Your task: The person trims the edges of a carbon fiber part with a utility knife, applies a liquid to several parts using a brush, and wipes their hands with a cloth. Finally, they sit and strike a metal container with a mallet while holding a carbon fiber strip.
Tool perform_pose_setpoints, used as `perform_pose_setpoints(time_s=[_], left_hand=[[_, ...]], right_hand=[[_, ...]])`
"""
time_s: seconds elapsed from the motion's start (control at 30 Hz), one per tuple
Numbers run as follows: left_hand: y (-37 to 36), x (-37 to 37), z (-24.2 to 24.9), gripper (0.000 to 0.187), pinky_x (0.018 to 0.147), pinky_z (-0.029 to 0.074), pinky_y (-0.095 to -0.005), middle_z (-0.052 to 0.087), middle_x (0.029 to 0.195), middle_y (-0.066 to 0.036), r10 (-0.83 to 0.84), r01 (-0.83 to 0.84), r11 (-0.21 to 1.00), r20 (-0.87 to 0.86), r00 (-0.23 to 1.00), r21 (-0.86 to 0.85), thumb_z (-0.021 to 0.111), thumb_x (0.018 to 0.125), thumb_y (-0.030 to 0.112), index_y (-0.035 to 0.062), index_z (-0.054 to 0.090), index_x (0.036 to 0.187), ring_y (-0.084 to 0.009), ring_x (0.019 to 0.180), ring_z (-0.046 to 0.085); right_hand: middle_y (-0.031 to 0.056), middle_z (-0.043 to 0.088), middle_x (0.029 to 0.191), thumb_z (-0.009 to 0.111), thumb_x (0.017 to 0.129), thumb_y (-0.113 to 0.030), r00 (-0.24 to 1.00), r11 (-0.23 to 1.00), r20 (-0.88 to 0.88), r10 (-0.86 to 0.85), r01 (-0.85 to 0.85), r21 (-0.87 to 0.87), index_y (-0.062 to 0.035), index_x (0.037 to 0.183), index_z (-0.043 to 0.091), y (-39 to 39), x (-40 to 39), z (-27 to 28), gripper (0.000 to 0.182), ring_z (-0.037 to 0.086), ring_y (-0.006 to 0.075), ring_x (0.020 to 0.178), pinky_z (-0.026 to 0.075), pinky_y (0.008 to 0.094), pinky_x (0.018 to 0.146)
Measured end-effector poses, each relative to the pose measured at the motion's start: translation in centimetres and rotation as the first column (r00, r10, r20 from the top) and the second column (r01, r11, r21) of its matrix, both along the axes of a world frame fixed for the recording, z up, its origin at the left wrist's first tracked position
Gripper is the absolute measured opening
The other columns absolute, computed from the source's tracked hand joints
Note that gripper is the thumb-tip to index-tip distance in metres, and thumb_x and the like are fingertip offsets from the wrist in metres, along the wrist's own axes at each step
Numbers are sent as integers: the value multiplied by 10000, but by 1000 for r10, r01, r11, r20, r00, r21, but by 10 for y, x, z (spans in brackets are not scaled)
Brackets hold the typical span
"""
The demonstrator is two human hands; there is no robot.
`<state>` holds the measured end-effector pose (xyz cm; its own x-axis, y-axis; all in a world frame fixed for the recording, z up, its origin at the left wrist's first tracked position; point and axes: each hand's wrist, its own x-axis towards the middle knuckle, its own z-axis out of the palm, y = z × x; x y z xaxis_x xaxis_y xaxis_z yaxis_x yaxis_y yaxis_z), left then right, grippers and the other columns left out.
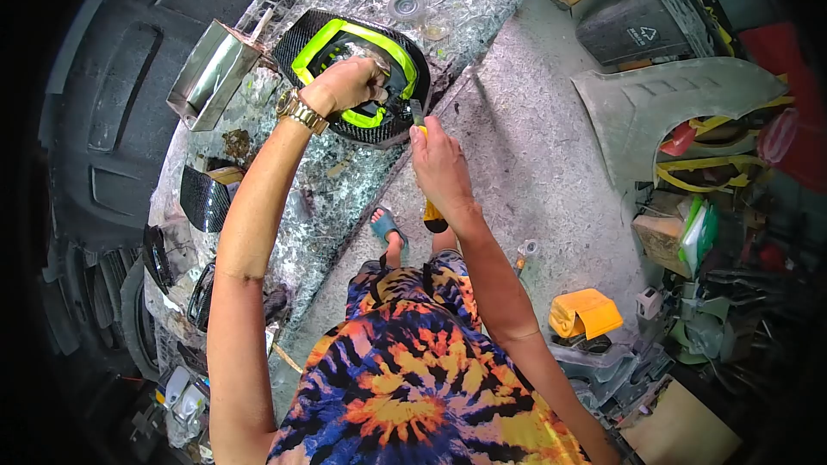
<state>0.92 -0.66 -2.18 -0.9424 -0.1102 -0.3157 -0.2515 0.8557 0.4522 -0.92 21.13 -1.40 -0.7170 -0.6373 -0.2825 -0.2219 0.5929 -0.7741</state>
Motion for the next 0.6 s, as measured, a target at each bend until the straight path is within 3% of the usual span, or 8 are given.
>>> perform_pose_setpoints(time_s=[0.13,0.2,0.3,0.53,0.6], left_hand=[[1,1,3,209,754,497,-412,642,918,-188,-7,8,1000,-17,1000,19,684,734,188,47,658,886,-345,884,619],[2,1,4,195,750,497,-411,640,918,-193,-22,22,1000,-19,1000,2,684,733,179,44,657,871,-343,883,619],[1,4,-5,211,662,462,-418,614,792,-184,-29,33,999,-145,989,24,693,746,197,7,606,768,-358,781,597],[-1,2,-9,215,691,464,-416,610,794,-191,-56,60,998,-139,989,28,692,752,205,8,610,769,-354,805,598],[-1,2,-11,215,700,464,-416,609,788,-192,-63,68,997,-137,989,30,689,757,212,12,612,777,-352,807,598]], right_hand=[[266,592,748,440,937,-249,998,999,-58,-11,13,37,-21,950,461,-4,4,1,229,561,473,754,431,550,652],[277,595,759,433,937,-247,973,986,-227,36,2,166,-10,971,453,-7,10,6,240,568,475,752,447,552,668],[297,593,769,425,940,-238,974,983,-226,26,17,184,9,981,428,-12,15,1,251,575,475,746,454,552,673],[304,582,758,408,947,-233,995,992,-83,-56,64,106,25,964,397,-14,21,-15,259,567,487,745,460,543,667],[288,580,732,402,952,-236,994,995,-95,-63,70,75,24,958,394,-14,23,-18,261,583,459,667,479,522,621]])
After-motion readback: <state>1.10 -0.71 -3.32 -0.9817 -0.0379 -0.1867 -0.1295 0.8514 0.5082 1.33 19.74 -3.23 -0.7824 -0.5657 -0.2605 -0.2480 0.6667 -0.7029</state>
